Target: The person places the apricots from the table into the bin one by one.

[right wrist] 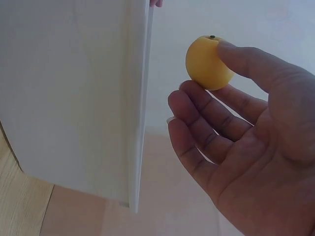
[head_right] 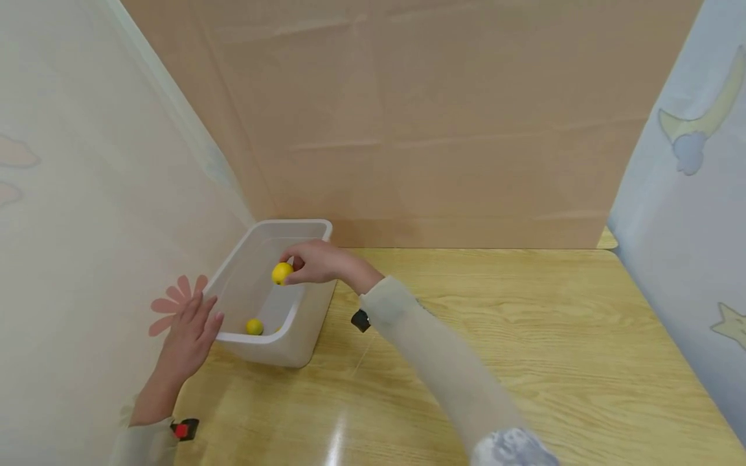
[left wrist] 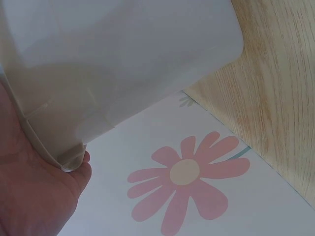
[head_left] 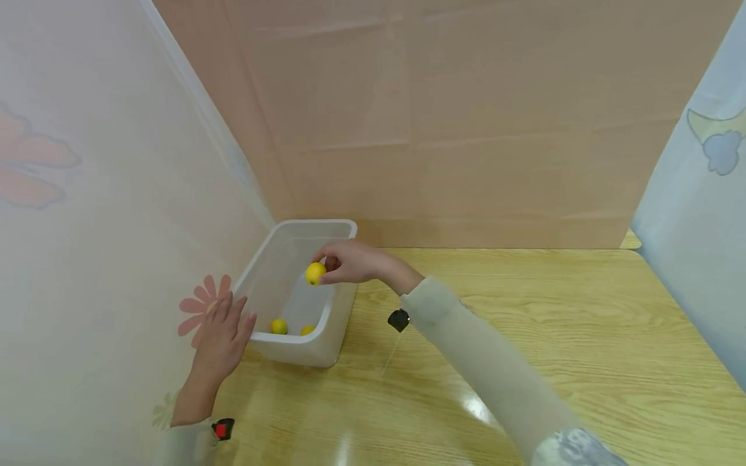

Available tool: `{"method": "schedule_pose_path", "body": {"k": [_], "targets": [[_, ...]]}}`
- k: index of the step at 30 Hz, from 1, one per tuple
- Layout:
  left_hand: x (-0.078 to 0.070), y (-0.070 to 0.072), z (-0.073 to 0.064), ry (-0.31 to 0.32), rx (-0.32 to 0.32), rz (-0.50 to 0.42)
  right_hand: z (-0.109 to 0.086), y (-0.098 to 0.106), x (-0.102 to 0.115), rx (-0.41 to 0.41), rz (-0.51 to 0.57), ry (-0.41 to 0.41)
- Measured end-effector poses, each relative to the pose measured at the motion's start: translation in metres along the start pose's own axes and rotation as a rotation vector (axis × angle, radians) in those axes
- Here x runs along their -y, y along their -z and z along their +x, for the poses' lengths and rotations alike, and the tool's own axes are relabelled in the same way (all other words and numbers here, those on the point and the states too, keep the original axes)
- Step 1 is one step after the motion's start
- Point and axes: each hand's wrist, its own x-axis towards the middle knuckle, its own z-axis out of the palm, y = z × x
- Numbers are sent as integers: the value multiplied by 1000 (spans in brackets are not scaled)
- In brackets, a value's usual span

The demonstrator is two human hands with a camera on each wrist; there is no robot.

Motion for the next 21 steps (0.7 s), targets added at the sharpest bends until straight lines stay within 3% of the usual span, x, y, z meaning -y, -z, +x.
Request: {"method": "schedule_pose_path", "body": {"k": [8,21], "targets": [[-1,0,-2,3,-5,21,10,-9,5,10,31,33],[-3,-3,2,-12,-5,2,8,-11,5,0,-4,-20]]}}
